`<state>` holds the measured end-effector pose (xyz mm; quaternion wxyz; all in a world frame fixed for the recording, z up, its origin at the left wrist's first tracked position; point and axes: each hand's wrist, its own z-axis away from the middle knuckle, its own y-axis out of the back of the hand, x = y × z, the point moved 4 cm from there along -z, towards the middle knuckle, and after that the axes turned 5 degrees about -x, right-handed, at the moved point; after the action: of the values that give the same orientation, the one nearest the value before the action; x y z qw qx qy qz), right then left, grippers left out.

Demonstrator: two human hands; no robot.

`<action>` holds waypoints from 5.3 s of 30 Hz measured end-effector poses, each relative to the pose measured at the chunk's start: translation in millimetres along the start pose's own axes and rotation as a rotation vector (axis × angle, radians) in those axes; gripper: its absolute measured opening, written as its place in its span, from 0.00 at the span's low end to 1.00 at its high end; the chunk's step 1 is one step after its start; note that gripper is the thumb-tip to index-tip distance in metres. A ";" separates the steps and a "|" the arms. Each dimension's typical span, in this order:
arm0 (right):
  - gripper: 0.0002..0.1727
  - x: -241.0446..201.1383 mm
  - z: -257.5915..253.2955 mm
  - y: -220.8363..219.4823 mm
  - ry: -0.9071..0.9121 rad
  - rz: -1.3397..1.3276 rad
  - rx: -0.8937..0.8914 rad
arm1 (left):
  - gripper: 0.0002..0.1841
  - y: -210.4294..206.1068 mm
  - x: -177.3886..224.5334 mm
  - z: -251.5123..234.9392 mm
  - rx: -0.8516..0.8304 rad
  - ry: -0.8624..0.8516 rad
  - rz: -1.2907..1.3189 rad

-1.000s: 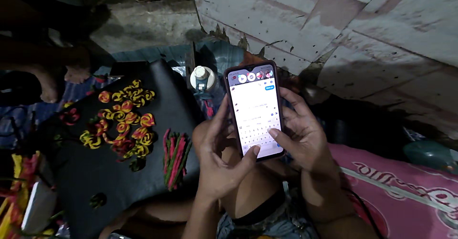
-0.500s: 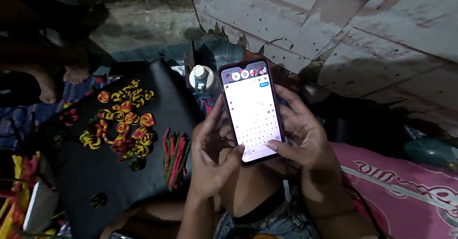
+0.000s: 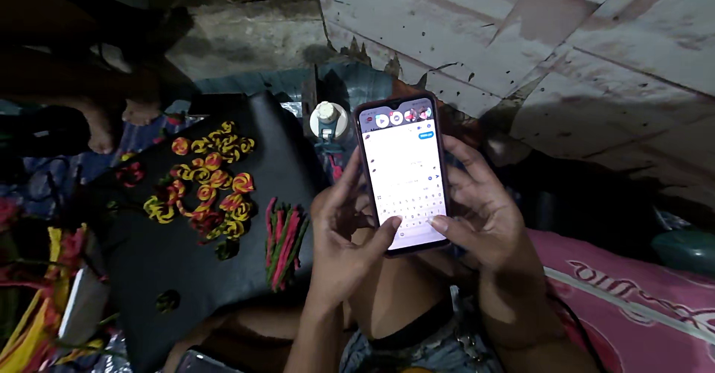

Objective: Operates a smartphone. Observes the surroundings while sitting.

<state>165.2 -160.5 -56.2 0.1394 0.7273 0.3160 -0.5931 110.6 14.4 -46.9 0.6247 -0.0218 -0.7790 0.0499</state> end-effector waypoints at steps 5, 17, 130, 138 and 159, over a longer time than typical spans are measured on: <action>0.53 1.7 2.3 0.2 0.004 0.009 -0.030 | 0.40 -2.6 -1.0 -1.3 0.061 0.010 -0.018; 0.34 -3.9 0.5 1.6 -0.013 0.012 0.021 | 0.42 3.5 1.2 0.5 -0.101 -0.003 0.110; 0.44 0.3 2.6 -7.2 0.054 0.046 0.205 | 0.46 -8.6 5.6 2.1 -0.059 -0.021 0.005; 0.48 2.5 5.6 -3.7 0.046 0.006 0.106 | 0.45 -3.7 2.5 0.7 -0.087 0.000 0.046; 0.51 -1.3 5.4 2.6 0.037 -0.099 -0.050 | 0.43 1.8 5.7 1.9 -0.173 -0.011 0.199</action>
<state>162.5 -165.9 -56.8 0.1220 0.7179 0.3687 -0.5777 107.5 16.7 -42.0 0.6082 -0.1526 -0.7777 0.0444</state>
